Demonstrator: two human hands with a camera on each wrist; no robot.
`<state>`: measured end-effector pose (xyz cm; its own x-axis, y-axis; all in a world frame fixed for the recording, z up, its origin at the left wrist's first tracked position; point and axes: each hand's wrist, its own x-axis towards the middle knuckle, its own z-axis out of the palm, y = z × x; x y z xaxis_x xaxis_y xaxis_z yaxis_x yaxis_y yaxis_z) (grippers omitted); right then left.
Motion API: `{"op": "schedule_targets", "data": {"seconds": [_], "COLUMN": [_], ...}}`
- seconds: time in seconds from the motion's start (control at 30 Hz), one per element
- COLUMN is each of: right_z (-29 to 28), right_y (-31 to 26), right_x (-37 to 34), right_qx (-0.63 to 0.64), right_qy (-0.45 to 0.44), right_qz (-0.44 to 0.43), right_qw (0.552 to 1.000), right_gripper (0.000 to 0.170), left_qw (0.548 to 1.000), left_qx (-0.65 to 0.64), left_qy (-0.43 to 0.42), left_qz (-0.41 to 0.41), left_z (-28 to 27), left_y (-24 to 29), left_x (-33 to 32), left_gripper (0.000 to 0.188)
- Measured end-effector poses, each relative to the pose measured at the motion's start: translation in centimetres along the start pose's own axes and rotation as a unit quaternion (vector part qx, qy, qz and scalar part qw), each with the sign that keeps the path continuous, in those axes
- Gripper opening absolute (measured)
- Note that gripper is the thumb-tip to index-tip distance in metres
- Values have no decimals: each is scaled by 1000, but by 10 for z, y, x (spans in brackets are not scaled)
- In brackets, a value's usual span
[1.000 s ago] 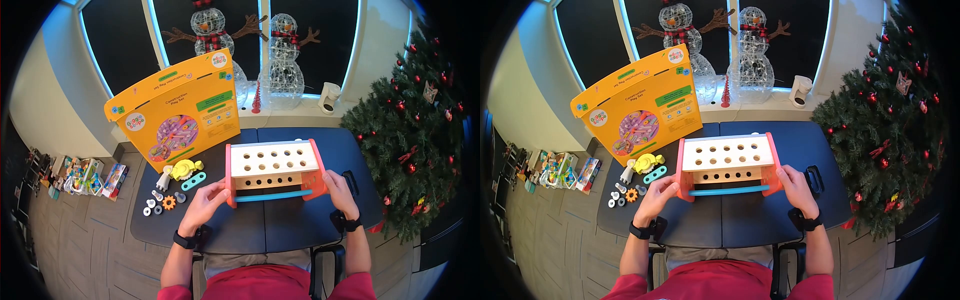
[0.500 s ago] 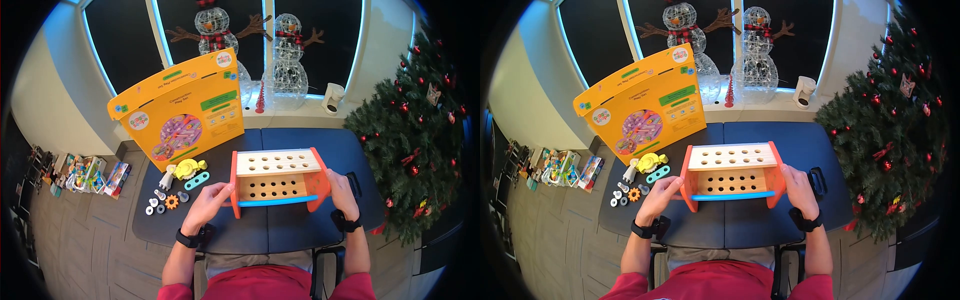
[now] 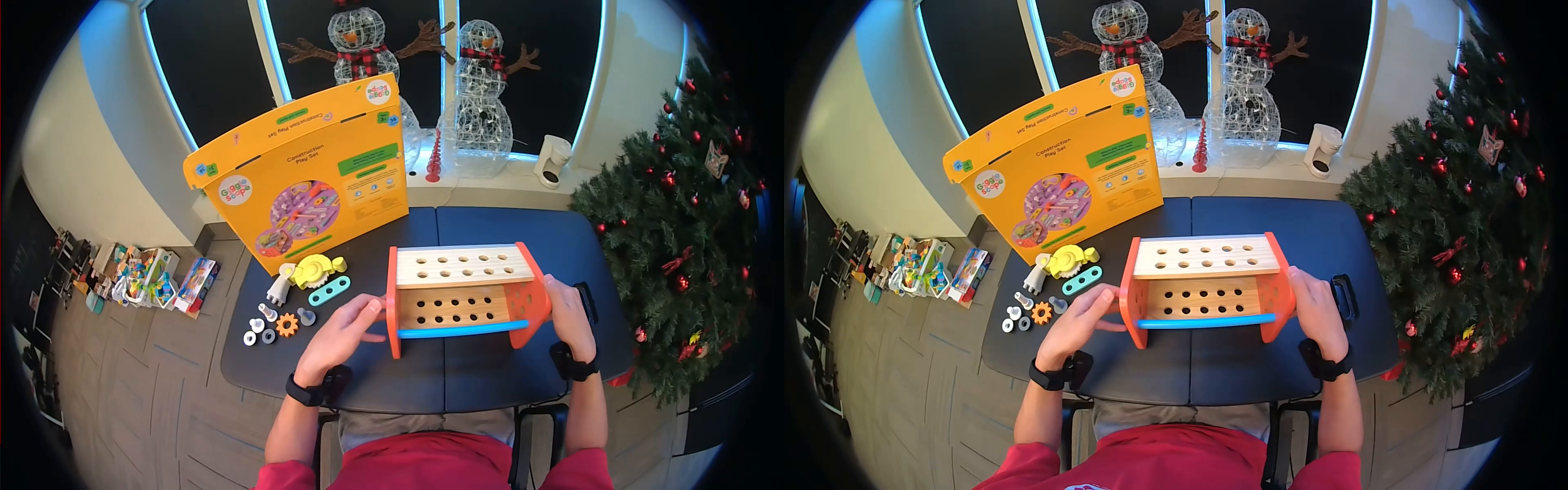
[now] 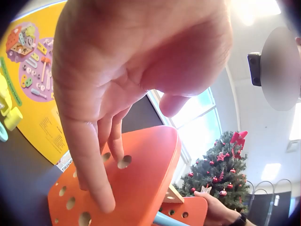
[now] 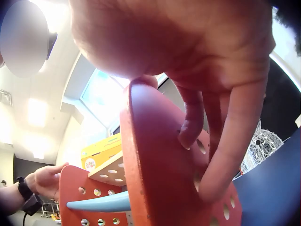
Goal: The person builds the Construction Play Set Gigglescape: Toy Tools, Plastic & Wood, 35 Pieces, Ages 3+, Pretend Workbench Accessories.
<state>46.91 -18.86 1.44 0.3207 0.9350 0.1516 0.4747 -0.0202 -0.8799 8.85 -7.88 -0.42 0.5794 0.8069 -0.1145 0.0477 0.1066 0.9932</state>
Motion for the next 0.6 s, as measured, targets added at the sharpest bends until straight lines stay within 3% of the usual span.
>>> {"op": "schedule_targets", "data": {"seconds": [0.1, 0.23, 0.37, 0.43, 0.47, 0.53, 0.6], "right_z": [-6, -14, -9, -10, -11, -10, -6], "right_y": [2, 8, -1, -9, -13, -22, -30], "right_x": [-1, -2, -7, -11, -14, -18, -24], "right_qx": [-55, -76, -45, -58, -58, -119, -104], "right_qy": [-13, -4, 124, 190, 189, 240, 241], "right_qz": [-14, -16, -101, -164, -164, -266, -285], "right_qw": [998, 997, 986, 966, 966, 926, 922], "right_gripper": [55, 55, 30, 9, 9, 6, 3], "left_qw": [997, 984, 955, 941, 932, 915, 853], "left_qx": [61, 10, 51, 72, 94, 130, 252], "left_qy": [40, 125, 225, 269, 294, 337, 435], "left_qz": [34, 123, 187, 190, 193, 180, 140], "left_z": [-7, -34, -71, -91, -100, -119, -139], "left_y": [10, 19, 23, 21, 18, 12, 0], "left_x": [-6, -11, -21, -25, -28, -31, -35], "left_gripper": [38, 30, 27, 25, 24, 24, 23]}}
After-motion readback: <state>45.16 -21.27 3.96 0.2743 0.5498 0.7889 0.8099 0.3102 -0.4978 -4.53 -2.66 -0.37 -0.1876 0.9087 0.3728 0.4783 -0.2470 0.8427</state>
